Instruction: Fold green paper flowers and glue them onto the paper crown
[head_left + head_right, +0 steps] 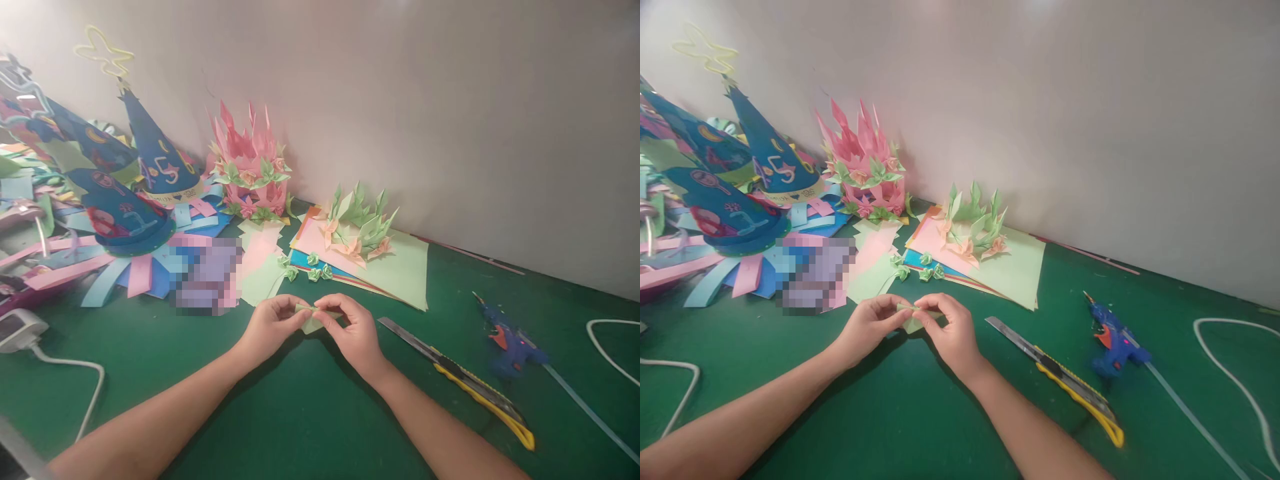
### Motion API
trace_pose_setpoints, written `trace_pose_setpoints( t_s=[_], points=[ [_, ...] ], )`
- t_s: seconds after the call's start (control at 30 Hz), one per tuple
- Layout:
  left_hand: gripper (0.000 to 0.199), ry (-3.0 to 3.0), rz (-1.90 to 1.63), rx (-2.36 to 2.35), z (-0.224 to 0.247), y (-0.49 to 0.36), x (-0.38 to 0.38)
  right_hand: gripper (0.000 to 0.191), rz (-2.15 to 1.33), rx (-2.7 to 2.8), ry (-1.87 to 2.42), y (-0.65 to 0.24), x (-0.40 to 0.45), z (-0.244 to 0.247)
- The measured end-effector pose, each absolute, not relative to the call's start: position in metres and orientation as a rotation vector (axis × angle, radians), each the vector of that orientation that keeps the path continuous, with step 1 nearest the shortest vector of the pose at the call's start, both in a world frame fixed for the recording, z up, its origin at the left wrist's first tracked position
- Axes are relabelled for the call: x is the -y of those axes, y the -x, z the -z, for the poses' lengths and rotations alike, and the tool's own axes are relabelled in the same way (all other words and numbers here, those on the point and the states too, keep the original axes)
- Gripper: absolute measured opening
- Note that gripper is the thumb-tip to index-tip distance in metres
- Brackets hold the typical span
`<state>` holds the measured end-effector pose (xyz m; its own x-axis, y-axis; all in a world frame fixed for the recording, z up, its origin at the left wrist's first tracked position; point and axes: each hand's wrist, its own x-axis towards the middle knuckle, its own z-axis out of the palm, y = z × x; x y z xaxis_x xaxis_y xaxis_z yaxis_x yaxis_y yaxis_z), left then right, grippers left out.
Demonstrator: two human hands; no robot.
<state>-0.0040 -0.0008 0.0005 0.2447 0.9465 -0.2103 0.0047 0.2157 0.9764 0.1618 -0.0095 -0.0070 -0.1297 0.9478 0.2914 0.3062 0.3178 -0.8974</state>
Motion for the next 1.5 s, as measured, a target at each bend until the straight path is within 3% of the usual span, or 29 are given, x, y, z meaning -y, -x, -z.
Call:
trace_pose_setpoints(
  t_s=[0.5,0.87,1.43,1.5],
  points=[
    [0.025,-1.073,-0.989,-1.112,0.0046,0.0041,-0.0019,0.006,-0.57,1.703,1.13,-0.1653,0.0062,0.0054],
    [0.026,-1.283,-0.968,-1.311,0.0074,0.0089,-0.0023,0.007,-0.729,1.874,1.206,-0.1644,0.0041,0.0066],
    [0.035,-1.113,-1.034,-1.146,0.0064,0.007,-0.0016,0.011,-0.796,1.774,1.168,-0.1633,0.0056,0.0035],
    [0.029,-1.106,-1.044,-1.088,0.0065,0.0067,-0.0016,0.013,-0.798,1.78,1.156,-0.1629,0.0053,0.0026]
  ],
)
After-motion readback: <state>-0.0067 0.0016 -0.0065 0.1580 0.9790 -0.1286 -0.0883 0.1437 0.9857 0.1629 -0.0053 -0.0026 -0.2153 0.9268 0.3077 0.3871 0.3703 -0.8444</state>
